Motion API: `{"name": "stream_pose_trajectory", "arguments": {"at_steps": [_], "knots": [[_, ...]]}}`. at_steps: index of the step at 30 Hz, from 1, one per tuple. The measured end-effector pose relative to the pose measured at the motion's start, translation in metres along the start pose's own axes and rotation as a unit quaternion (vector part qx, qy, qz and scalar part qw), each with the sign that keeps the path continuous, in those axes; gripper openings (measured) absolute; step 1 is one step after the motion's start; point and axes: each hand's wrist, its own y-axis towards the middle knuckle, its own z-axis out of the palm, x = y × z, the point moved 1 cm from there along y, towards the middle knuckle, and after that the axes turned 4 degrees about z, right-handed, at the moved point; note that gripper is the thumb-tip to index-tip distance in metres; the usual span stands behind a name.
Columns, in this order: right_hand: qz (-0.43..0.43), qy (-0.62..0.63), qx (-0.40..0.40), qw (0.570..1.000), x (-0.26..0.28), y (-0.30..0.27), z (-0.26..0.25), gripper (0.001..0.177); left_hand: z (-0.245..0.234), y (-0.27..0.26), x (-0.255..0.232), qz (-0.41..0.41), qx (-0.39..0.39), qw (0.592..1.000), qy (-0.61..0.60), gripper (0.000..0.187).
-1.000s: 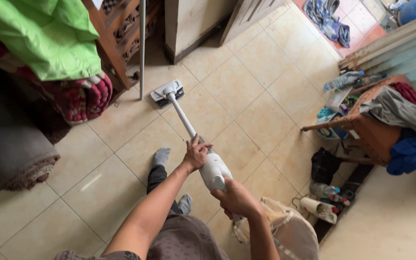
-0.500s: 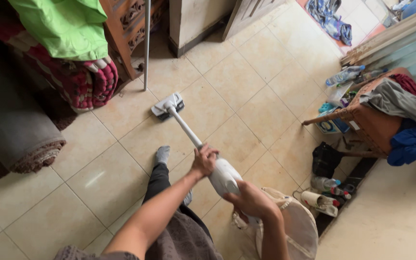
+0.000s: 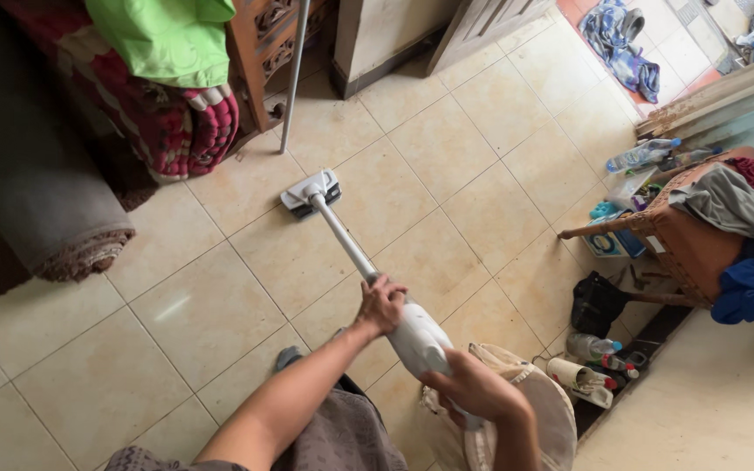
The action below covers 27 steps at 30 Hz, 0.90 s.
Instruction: The person uses a cordless stick vacuum to clean a tiled floor and a brown rug in a cluttered room. The person moves the vacuum back and forth across the floor and then transitions to vacuuming the rug.
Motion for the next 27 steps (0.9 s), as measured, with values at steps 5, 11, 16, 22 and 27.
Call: {"name": "stream_pose_trajectory", "arguments": {"at_steps": [5,11,16,22,27], "knots": [[0.017,-0.069,0.019,0.997,0.01,-0.014,0.001,0.024,-0.025,-0.039,-0.028,-0.058,-0.009,0.998,-0.02,0.041],[0.02,-0.068,0.043,0.997,0.039,0.012,0.033,0.024,-0.054,-0.036,0.017,-0.042,-0.096,0.994,-0.024,0.04],[-0.011,-0.094,0.041,0.995,0.061,0.037,0.068,0.024,-0.082,-0.031,0.073,-0.013,-0.079,0.995,0.06,0.042],[-0.027,-0.055,0.044,0.997,0.081,0.076,0.097,0.024,-0.131,-0.005,0.111,-0.097,-0.05,0.993,0.048,0.046],[-0.06,-0.056,0.056,0.995,0.086,0.1,0.119,0.024,-0.152,0.009,0.129,-0.149,-0.041,0.984,0.088,0.049]]}}
